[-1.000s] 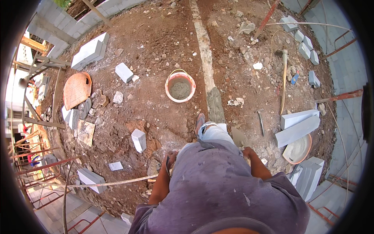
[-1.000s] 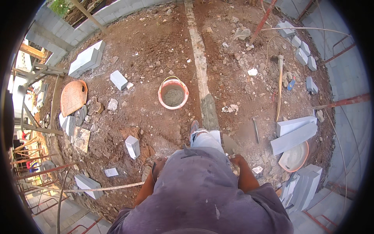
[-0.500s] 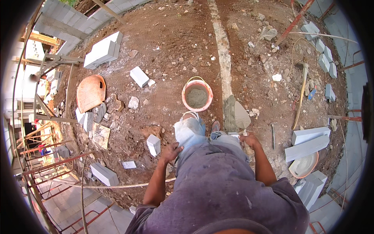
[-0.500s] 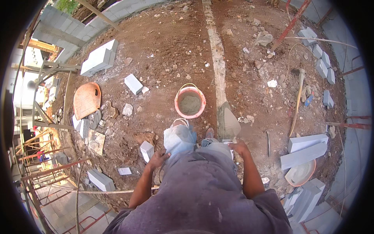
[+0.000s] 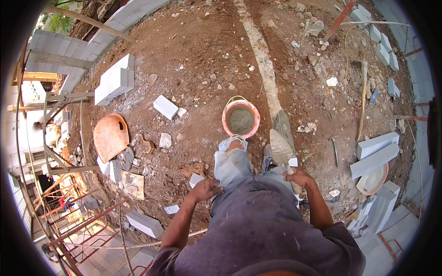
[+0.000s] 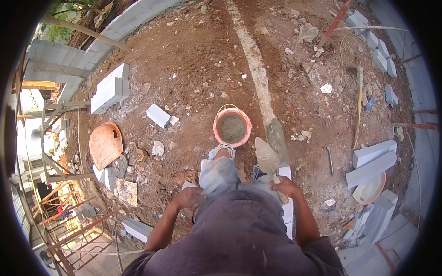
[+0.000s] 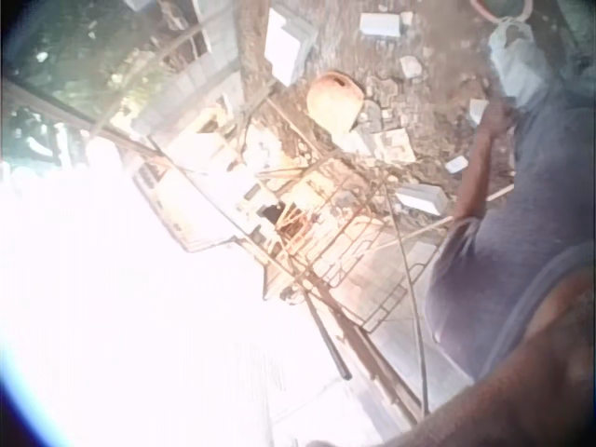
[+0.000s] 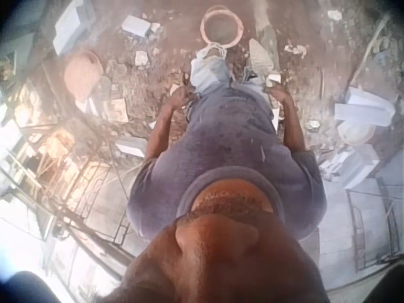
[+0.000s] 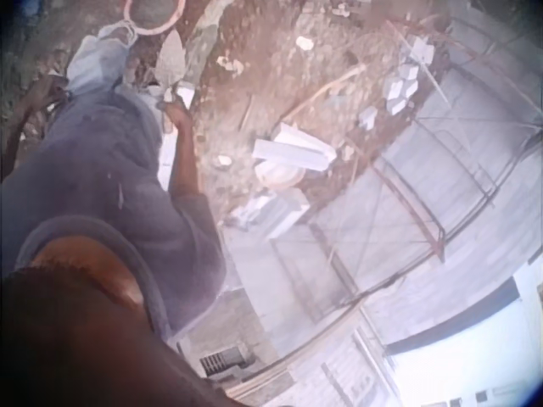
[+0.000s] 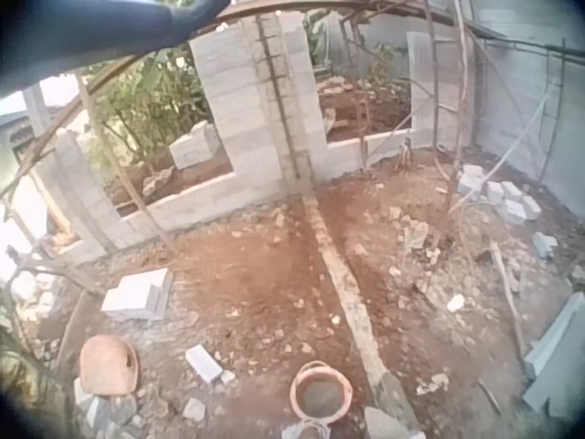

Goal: The person scoops cement from a bucket with a trowel and spreads it along a marked line on the ground. They then pick up white rectangular tiles, apply cement to their back, and place them onto the prepared line, tapping them into position with a hammer.

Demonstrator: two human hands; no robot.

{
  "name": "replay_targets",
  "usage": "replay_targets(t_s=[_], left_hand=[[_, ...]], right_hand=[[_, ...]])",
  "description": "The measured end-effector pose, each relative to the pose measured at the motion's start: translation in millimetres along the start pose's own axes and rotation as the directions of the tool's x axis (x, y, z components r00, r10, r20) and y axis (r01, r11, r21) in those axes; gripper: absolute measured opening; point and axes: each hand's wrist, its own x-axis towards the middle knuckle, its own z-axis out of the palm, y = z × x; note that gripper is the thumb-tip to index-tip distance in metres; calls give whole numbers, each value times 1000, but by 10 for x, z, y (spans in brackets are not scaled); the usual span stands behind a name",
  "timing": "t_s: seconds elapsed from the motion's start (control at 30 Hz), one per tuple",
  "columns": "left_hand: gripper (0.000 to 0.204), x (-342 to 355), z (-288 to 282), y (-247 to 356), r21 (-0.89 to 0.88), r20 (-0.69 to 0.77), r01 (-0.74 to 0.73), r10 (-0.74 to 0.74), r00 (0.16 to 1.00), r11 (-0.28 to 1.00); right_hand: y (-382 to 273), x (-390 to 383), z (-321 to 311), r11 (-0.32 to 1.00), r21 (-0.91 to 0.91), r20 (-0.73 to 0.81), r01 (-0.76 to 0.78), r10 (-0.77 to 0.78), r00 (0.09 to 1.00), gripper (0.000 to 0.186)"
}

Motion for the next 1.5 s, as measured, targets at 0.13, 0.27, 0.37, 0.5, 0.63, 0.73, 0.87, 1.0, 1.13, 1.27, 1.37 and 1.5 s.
replay_targets(t_s=[0.13,0.27,0.37,0.5,0.63,0.73,0.87,1.0,1.13,1.27,1.37,1.5], left_hand=[[51,716,-693,-574,94,119,-19,7,993,995],[54,1623,-1172,-894,99,-196,-39,58,979,994],[49,2226,-1322,-1319,-66,-283,7,-26,959,998],[43,2860,-1310,-1431,-187,-227,-85,41,973,979],[48,3847,-970,-1930,-167,-171,20,-49,984,986],[57,4755,-562,-2583,-200,-170,42,-77,983,979],[63,5871,-180,-3093,54,-451,-104,117,885,993],[67,6619,165,-3051,-138,-512,-134,45,858,981],[26,6771,115,-2702,-402,-590,-315,20,807,859],[12,6711,3,-2159,-465,-514,-355,80,854,811],[10,6535,-7,-1633,-373,-489,-375,163,857,849],[11,6505,-176,-1529,-352,-545,-559,321,775,751]], right_hand=[[-253,-18,315,994,11,6,-108,108,994,46],[-267,112,635,983,167,-39,-70,77,996,41],[-718,254,583,971,61,-96,-233,238,967,38],[-443,859,528,968,250,-420,-32,138,897,49],[72,1926,236,949,314,-520,-31,199,830,53],[120,2664,96,805,579,-469,134,194,861,41],[312,3529,-154,658,701,-502,276,179,846,33],[474,3859,-374,670,658,-559,343,129,819,35],[391,4043,-483,719,494,-656,489,-61,752,36],[367,4141,-589,849,209,-732,485,-193,653,40],[368,3976,-579,925,107,-716,364,-182,673,41],[435,3758,-428,957,-238,-625,166,-281,728,40]])
